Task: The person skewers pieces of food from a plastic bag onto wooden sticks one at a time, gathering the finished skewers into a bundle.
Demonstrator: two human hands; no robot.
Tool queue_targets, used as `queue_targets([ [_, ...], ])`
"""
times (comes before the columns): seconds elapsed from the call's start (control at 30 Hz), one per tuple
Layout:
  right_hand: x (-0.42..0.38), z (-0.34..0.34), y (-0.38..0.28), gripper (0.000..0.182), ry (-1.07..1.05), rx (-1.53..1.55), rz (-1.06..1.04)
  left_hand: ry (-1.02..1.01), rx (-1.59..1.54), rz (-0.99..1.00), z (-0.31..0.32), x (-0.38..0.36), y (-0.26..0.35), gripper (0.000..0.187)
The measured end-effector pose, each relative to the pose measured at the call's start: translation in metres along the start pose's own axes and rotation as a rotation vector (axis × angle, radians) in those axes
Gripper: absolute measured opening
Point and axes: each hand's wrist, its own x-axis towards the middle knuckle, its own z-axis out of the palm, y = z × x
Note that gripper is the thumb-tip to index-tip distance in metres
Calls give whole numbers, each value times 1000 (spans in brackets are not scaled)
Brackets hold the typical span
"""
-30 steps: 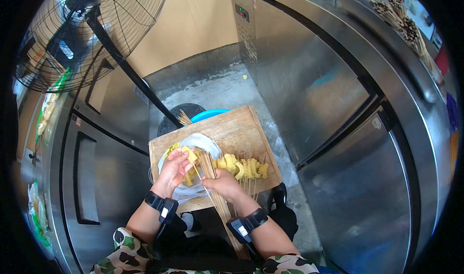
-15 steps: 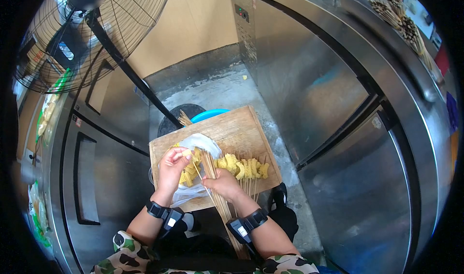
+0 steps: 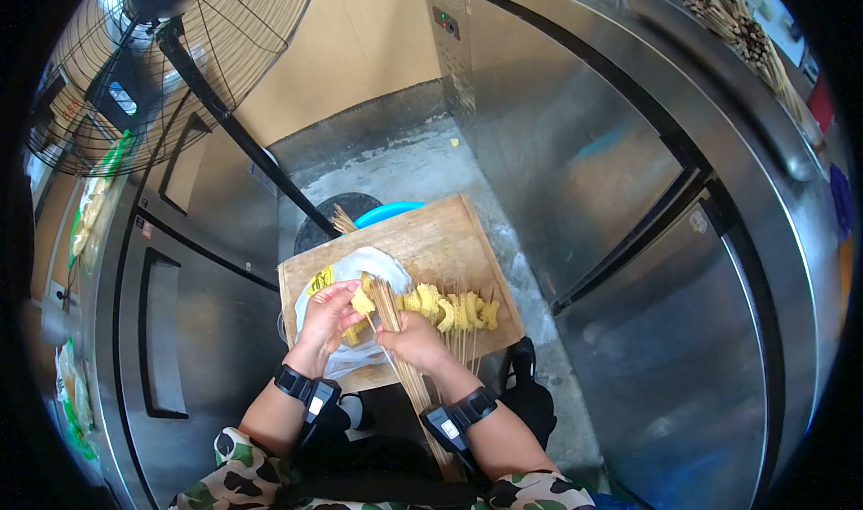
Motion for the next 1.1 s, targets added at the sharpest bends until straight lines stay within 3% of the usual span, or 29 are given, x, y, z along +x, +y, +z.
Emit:
queue_targets([
  [0.13,6,-1,8,14,27,-14,-24,-32,-40,-97,-1,-8,-18,19],
  [0.27,10,-2,16,19,98,-113,-65,19,-89,-67,10,-21,-27,19],
  [0.37,-1,3,6,16,235,-382,-253,-2,-14,-2,2,-12,-36,19],
  [0.47,-7,3,-2,21,215,-347,-211,-11,15,-17,6,-4,-35,17],
  [0.57,-16,-4,-22,16,-123,274,34,-115,83,93,3,11,-49,13],
  [0.67,-16,-6,-24,20,-212,518,147,-82,136,71,8,18,-51,12],
  [0.77,-7,-4,-16,17,-156,487,122,-54,181,92,-4,19,-49,10],
  [0.9,-3,1,-9,15,-48,112,73,158,765,525,-70,26,-61,15],
  [1.0,-3,-1,-10,15,-58,28,52,201,1037,567,-89,19,-55,23],
  [1.1,6,0,9,16,-21,-3,-35,181,1306,681,-66,7,-40,28],
])
